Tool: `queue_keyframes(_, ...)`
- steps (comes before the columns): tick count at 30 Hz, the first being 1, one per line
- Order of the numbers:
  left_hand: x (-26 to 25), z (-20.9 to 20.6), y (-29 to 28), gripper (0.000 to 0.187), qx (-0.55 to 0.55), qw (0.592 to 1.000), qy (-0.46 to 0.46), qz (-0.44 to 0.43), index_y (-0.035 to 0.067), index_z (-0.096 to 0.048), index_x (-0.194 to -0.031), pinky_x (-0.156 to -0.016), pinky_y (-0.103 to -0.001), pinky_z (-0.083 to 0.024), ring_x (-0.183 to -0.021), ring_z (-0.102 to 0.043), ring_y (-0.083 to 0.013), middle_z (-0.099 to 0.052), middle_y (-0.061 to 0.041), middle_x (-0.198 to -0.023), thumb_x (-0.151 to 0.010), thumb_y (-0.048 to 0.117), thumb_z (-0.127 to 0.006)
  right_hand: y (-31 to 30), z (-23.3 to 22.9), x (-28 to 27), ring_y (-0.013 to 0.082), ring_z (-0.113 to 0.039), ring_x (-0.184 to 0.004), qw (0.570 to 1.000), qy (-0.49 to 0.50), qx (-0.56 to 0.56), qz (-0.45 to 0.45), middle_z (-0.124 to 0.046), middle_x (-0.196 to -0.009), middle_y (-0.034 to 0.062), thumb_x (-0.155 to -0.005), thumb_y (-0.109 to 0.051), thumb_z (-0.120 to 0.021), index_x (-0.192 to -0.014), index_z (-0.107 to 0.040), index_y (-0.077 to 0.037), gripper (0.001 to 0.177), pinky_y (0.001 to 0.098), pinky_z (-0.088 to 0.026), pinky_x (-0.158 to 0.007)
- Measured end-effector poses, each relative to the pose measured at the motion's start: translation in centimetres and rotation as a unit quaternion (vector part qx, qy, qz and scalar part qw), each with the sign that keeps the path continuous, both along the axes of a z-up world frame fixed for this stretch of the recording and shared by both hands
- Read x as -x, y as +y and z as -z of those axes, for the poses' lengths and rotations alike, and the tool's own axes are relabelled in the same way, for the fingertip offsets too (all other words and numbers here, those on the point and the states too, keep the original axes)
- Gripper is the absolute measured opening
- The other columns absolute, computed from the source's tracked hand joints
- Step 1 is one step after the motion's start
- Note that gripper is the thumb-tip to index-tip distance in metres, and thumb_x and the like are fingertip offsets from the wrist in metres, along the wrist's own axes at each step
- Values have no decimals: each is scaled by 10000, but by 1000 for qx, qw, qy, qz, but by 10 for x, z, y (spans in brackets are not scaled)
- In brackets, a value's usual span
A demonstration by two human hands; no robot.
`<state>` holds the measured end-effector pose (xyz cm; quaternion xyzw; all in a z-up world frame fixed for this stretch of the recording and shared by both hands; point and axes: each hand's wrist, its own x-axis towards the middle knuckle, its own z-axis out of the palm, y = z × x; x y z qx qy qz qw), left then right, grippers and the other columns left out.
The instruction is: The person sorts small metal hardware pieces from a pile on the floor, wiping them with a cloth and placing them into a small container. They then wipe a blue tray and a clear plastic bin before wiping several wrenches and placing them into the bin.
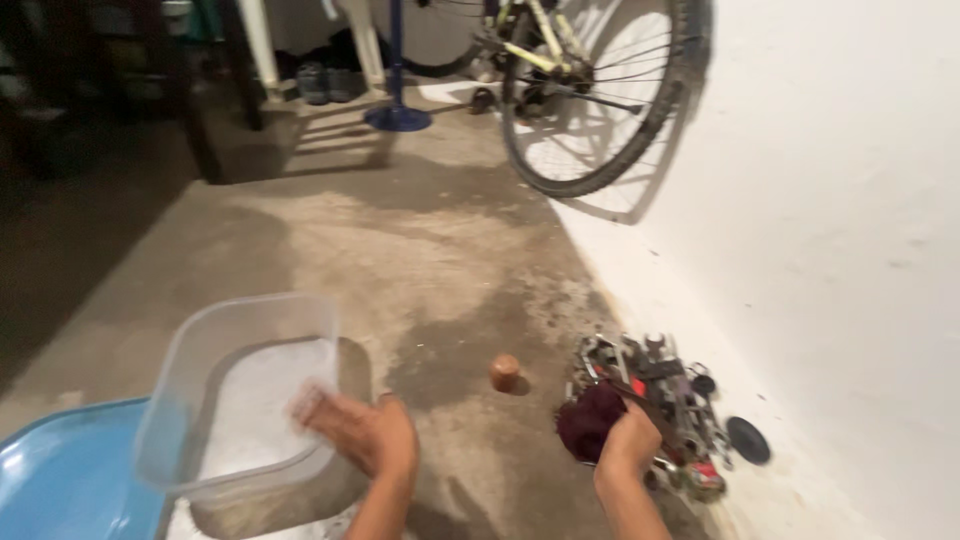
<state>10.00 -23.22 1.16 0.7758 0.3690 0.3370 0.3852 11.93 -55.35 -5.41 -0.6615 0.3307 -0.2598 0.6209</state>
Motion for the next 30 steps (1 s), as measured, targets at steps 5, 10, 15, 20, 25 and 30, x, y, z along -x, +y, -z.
queue_keyframes(5, 8, -21, -57, 911, -242, 883, 13, 401, 133, -290, -1569, -1228, -581, -219, -1557, -107, -466, -135, -226, -1685, -751, 68, -686, -72, -2, 60, 435, -699, -1099, 877, 315, 361, 37, -756, -1140, 270, -1049, -362, -488, -1106, -807, -28, 466, 506, -527, -991)
queue_keyframes(10, 4, -29, -81, 914, -342, 772, 164, 510, 155, -225, -1581, -1186, -670, -117, -1544, -32, -458, -90, -159, -1678, -784, 85, -666, -102, -48, 107, 418, -642, -1215, 859, 477, 185, -6, -700, -1278, 241, -903, -569, -571, -1215, -753, -66, 619, 512, -499, -1012)
queue_keyframes(15, 7, -29, -77, 928, -370, 713, 274, 528, 230, -183, -1618, -1194, -728, -60, -1557, 15, -415, -84, -60, -1689, -827, 120, -655, -67, -68, 118, 314, -505, -1353, 768, 515, 378, -46, -643, -1321, 95, -852, -394, -716, -1191, -755, -189, 398, 493, -376, -1114)
queue_keyframes(20, 10, -29, -67, 913, -473, 602, 369, 527, 297, -187, -1615, -1173, -775, 14, -1575, 68, -364, -64, -45, -1710, -858, 56, -637, -30, -47, 79, 305, -567, -1267, 831, 343, 424, -109, -620, -1313, 101, -856, -193, -685, -1167, -704, -85, 330, 450, -448, -1109)
queue_keyframes(25, 18, -29, -66, 1116, -505, 501, 462, 530, 316, -144, -1641, -1208, -755, 65, -1605, 94, -313, -58, -47, -1732, -789, 314, -865, -31, -23, 36, 401, -456, -1334, 798, 82, 597, -28, -536, -1410, 243, -869, -122, -631, -1269, -634, 31, 428, 526, -336, -1094)
queue_keyframes(30, 13, -34, -67, 1183, -519, 519, 419, 534, 321, -153, -1621, -1211, -760, 75, -1597, 90, -305, -81, -31, -1716, -722, 388, -919, -95, -14, 6, 395, -578, -1259, 866, 256, 427, -45, -636, -1299, 218, -989, -206, -581, -1196, -628, 4, 299, 510, -457, -1046)
